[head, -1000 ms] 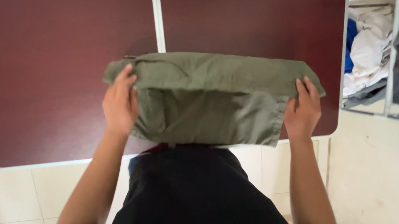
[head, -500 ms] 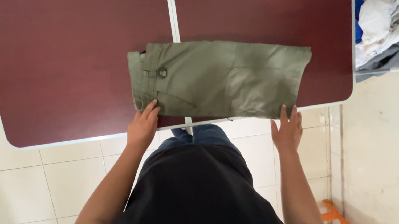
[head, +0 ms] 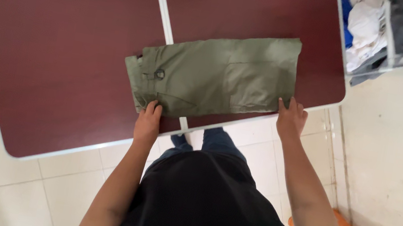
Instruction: The person takes a pair of shorts from a pile, spreads them flat on a table, and folds them into a rectangular shape.
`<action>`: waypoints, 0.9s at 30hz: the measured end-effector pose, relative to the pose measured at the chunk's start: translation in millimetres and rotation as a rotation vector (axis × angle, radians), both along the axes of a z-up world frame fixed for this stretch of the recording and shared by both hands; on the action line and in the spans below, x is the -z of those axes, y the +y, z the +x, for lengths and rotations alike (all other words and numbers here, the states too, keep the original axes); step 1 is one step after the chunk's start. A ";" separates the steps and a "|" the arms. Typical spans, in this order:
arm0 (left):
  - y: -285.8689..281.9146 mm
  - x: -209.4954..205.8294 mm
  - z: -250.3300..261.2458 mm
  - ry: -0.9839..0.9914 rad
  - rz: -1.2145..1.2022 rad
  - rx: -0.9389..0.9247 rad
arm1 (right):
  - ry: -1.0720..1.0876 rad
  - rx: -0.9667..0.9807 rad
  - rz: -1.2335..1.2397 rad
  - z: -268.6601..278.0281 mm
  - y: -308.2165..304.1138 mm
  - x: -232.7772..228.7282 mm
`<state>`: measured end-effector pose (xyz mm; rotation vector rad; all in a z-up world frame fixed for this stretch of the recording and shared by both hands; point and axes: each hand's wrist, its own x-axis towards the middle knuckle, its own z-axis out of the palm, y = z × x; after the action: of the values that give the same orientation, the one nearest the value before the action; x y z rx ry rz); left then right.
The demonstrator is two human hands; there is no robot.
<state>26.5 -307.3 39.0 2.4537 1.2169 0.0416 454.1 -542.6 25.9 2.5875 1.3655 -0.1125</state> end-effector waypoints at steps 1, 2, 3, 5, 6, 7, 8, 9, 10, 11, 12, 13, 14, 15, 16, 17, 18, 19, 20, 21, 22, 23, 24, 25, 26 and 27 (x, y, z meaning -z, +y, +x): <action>4.8 1.8 8.6 -0.012 -0.007 -0.012 | 0.018 0.015 0.007 8.5 9.4 -1.5; 10.4 3.3 17.7 -0.024 -0.013 -0.024 | 0.036 0.031 0.014 17.1 19.7 -3.3; 13.5 4.1 24.3 -0.031 -0.024 -0.041 | 0.045 0.035 0.017 25.4 29.7 -5.1; 26.9 7.8 45.0 0.017 -0.022 -0.062 | 0.062 0.043 0.021 44.3 50.8 -7.6; 32.8 8.7 55.6 0.041 -0.023 -0.072 | 0.053 0.031 0.031 53.6 59.8 -8.2; 37.3 7.9 65.3 0.027 -0.037 -0.081 | 0.045 0.019 0.042 64.3 69.2 -8.2; 42.1 5.9 74.6 0.013 -0.052 -0.090 | 0.037 0.006 0.053 75.1 78.1 -8.3; 46.9 3.5 83.9 -0.003 -0.065 -0.102 | 0.082 0.037 0.063 85.5 87.9 -9.0; 51.7 0.4 92.8 0.027 -0.061 -0.110 | 0.126 0.068 0.074 94.3 98.3 -9.7; 50.9 -4.5 98.3 0.063 -0.064 -0.121 | 0.176 0.097 0.076 99.7 105.2 -10.7; 49.5 -10.4 104.3 0.099 -0.067 -0.132 | 0.161 0.068 0.113 104.5 111.5 -13.2; 45.3 -17.8 110.3 0.184 -0.079 -0.154 | 0.147 0.037 0.152 107.9 118.3 -16.8; 37.9 -26.4 117.4 0.269 -0.092 -0.176 | 0.135 0.007 0.192 109.4 126.0 -20.8; 34.7 -35.1 124.4 0.358 -0.105 -0.194 | 0.140 0.010 0.197 106.3 134.4 -24.5; 35.9 -43.0 132.6 0.394 -0.194 -0.216 | 0.145 0.013 0.202 102.0 143.0 -28.7; 38.4 -50.5 141.3 0.428 -0.282 -0.233 | 0.149 0.018 0.209 96.7 153.1 -31.9; 40.9 -57.9 150.3 0.461 -0.371 -0.247 | 0.197 -0.086 0.325 88.6 166.8 -34.0; 48.1 -64.0 160.4 0.346 -0.338 -0.233 | 0.244 -0.188 0.442 76.5 184.3 -35.8; 59.7 -66.7 175.1 0.231 -0.305 -0.218 | 0.291 -0.290 0.560 62.6 203.3 -38.2; 74.9 -66.8 190.2 0.026 -0.075 -0.170 | 0.287 -0.375 0.583 47.1 225.8 -40.0; 92.1 -64.0 203.3 -0.178 0.155 -0.113 | 0.283 -0.460 0.606 31.4 250.0 -41.3; 108.4 -56.9 216.5 -0.147 0.217 -0.096 | 0.328 -0.489 0.563 15.7 268.2 -42.1; 124.0 -47.5 227.3 -0.116 0.279 -0.078 | 0.373 -0.518 0.520 -0.4 288.4 -40.3; 135.4 -37.7 235.0 -0.053 0.251 -0.093 | 0.391 -0.524 0.493 -16.1 307.0 -37.3; 144.7 -26.8 240.8 0.010 0.223 -0.107 | 0.408 -0.530 0.467 -28.9 321.4 -33.2; 147.7 -15.8 244.4 0.071 0.193 -0.123 | 0.399 -0.527 0.412 -37.1 331.2 -28.0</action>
<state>270.9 -159.6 54.8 2.5591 1.4555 0.1124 417.1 -211.4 53.9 2.4796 2.3939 -0.3005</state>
